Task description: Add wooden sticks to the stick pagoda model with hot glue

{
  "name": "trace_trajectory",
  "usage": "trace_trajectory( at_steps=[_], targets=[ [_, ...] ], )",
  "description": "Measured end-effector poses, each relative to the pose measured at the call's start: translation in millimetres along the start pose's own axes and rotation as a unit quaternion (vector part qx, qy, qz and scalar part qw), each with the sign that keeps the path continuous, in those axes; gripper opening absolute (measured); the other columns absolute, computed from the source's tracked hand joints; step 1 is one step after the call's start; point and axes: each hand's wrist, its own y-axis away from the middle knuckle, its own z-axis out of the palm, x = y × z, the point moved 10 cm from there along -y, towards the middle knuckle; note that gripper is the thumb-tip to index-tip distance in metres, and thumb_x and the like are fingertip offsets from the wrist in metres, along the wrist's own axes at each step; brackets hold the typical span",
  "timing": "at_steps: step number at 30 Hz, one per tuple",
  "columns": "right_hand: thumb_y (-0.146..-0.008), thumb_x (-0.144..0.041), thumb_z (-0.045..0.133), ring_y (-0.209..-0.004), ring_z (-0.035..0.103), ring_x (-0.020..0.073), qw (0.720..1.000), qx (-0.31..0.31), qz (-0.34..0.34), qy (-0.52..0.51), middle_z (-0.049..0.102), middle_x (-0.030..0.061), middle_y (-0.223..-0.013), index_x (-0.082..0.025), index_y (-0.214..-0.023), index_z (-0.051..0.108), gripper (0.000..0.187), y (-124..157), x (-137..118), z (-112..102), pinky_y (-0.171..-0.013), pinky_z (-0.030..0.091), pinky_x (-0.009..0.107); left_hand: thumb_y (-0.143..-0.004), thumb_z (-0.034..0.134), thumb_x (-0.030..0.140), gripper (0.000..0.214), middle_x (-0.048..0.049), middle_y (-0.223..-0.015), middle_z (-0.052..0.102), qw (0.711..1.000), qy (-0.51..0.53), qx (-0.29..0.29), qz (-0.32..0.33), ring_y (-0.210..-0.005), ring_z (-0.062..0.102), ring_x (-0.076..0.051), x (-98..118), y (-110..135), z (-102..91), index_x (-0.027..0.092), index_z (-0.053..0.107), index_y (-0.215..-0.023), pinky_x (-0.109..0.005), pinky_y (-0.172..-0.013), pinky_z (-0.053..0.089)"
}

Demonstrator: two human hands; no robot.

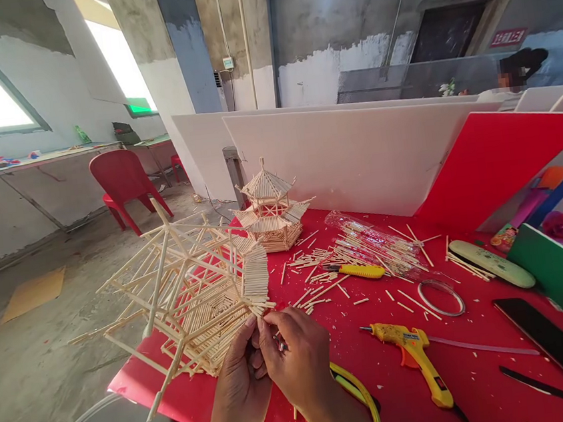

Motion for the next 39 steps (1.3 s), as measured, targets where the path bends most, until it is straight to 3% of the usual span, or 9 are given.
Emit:
trace_trajectory(
  at_steps=[13,17,24,35,39],
  targets=[
    [-0.093,-0.02,0.058,-0.074,0.064,0.0142,1.0,-0.003,0.017,-0.018,0.069,0.0025,-0.081,-0.02,-0.095,0.066,0.008,3.4,2.5,4.9,-0.068,0.049,0.024,-0.054,0.09,0.037,0.039,0.0079,-0.043,0.045,0.998,-0.035,0.001,0.052,-0.037,0.033,-0.003,10.9,-0.7,-4.1,0.016,0.057,-0.058,-0.016,-0.036,0.023],
    [-0.094,-0.019,0.058,-0.075,0.064,0.0147,1.0,0.001,0.01,-0.019,0.07,0.0034,-0.082,-0.019,-0.096,0.066,0.008,3.7,2.8,4.7,-0.069,0.049,0.024,-0.055,0.089,0.035,0.035,0.0064,-0.05,0.053,0.996,-0.035,0.008,0.08,-0.039,0.035,-0.003,18.4,2.5,-4.1,0.016,0.06,-0.064,-0.016,-0.037,0.024],
    [-0.094,-0.019,0.058,-0.075,0.065,0.0143,1.0,-0.003,0.01,-0.024,0.07,0.003,-0.082,-0.019,-0.096,0.066,0.009,4.6,4.2,5.7,-0.07,0.049,0.024,-0.058,0.088,0.035,0.035,0.007,-0.052,0.052,0.989,-0.057,0.005,0.14,-0.041,0.037,-0.003,31.4,8.0,2.5,0.016,0.066,-0.078,-0.015,-0.039,0.027],
    [-0.096,-0.022,0.055,-0.075,0.065,0.0146,0.998,-0.021,0.03,-0.054,0.07,0.0036,-0.083,-0.02,-0.098,0.067,0.012,4.6,7.4,9.3,-0.069,0.051,0.025,-0.06,0.087,0.036,0.035,0.0066,-0.052,0.05,0.988,-0.083,0.012,0.127,-0.039,0.038,-0.003,32.4,3.5,1.8,0.016,0.058,-0.064,-0.016,-0.036,0.024],
    [-0.097,-0.026,0.054,-0.074,0.065,0.0136,0.993,-0.031,0.073,-0.083,0.07,0.0025,-0.082,-0.021,-0.095,0.067,0.014,4.5,15.0,10.6,-0.066,0.05,0.022,-0.062,0.087,0.034,0.034,0.0072,-0.052,0.05,0.991,-0.076,0.008,0.109,-0.039,0.038,-0.003,29.9,0.0,1.3,0.016,0.058,-0.065,-0.016,-0.036,0.025]
  ],
)
